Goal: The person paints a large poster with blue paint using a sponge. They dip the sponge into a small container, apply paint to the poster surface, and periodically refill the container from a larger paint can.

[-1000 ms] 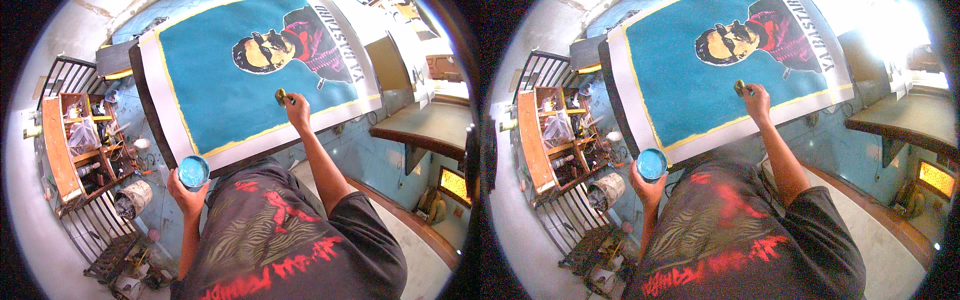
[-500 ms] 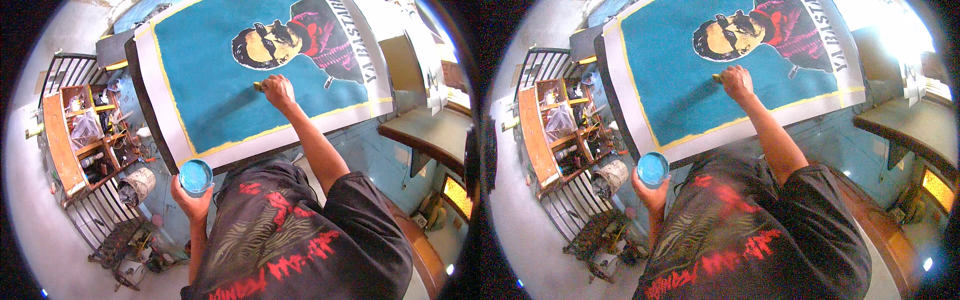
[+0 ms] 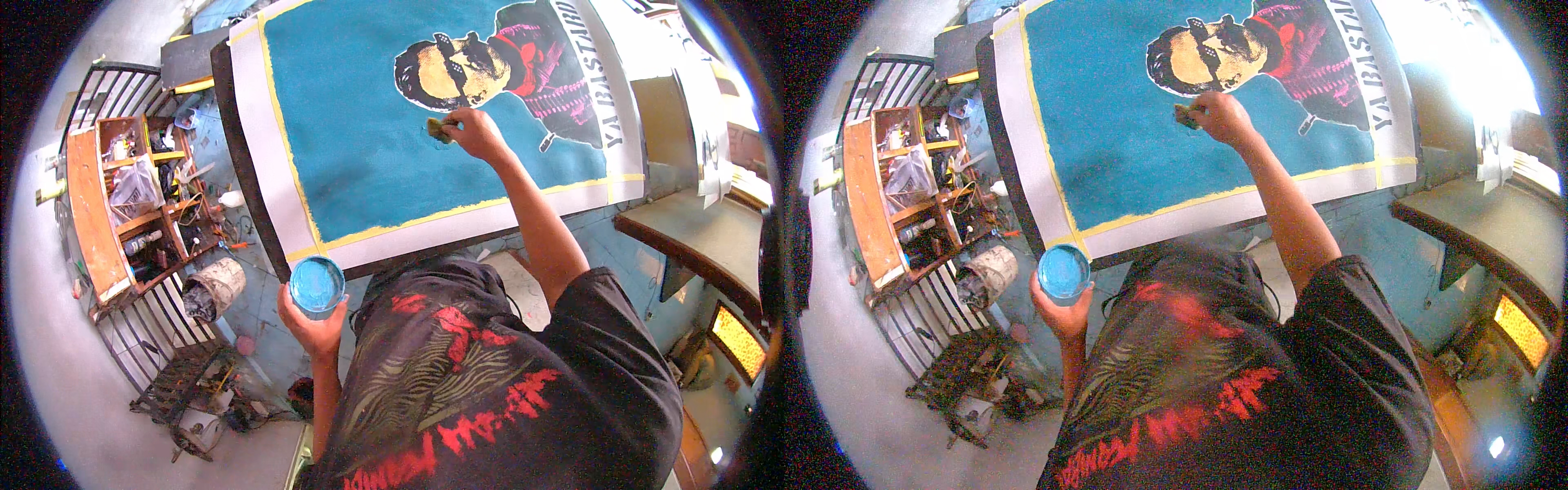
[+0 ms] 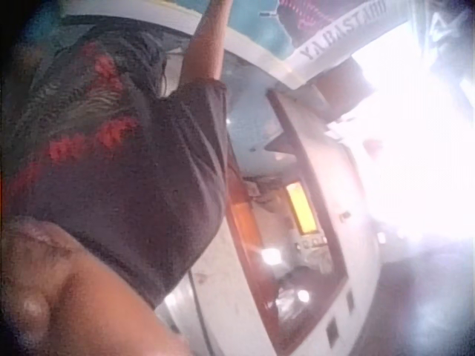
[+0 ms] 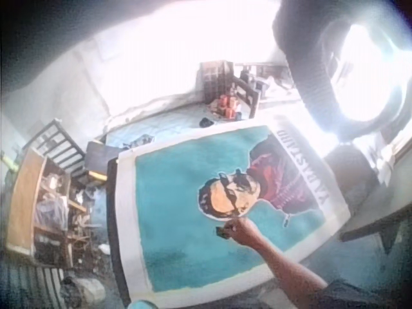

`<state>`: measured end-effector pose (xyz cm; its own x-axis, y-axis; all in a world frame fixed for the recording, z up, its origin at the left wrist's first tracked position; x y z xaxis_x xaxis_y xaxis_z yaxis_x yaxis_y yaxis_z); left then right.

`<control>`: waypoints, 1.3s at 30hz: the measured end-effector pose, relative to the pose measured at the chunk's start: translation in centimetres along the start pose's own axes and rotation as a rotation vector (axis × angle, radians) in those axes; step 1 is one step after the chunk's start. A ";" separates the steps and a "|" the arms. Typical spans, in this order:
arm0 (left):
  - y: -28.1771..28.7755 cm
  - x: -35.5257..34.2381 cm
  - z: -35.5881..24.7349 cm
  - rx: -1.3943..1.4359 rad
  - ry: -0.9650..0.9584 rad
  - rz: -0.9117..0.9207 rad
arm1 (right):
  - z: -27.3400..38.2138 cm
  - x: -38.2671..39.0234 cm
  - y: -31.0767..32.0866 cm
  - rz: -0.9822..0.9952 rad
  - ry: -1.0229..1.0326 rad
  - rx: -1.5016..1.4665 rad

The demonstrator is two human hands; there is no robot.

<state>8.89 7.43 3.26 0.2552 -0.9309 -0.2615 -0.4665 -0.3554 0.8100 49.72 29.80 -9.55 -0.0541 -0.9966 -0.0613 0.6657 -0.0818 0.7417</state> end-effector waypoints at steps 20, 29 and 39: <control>1.0 -1.8 4.6 0.036 0.008 0.039 | 7.3 -0.5 -7.6 -0.096 0.292 0.311; 2.0 -1.5 6.8 0.053 0.022 0.012 | 7.7 -2.7 -4.7 -0.062 0.121 0.184; 2.4 -1.4 8.2 0.060 0.046 -0.001 | 2.2 2.7 -3.7 -0.135 0.010 0.328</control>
<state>0.51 7.18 1.29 0.2938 -0.9260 -0.2369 -0.5158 -0.3623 0.7764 45.44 27.39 -11.02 -0.1167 -0.9770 -0.1786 0.3787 -0.2100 0.9014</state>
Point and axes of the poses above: each hand's wrist, its own x-axis away from the middle knuckle, its own y-axis out of the back of the hand, z = x × y, the point moved 6 cm from there along -x, towards the middle knuckle, and after that the axes turned 12 degrees about -z, right-handed, at the moved point
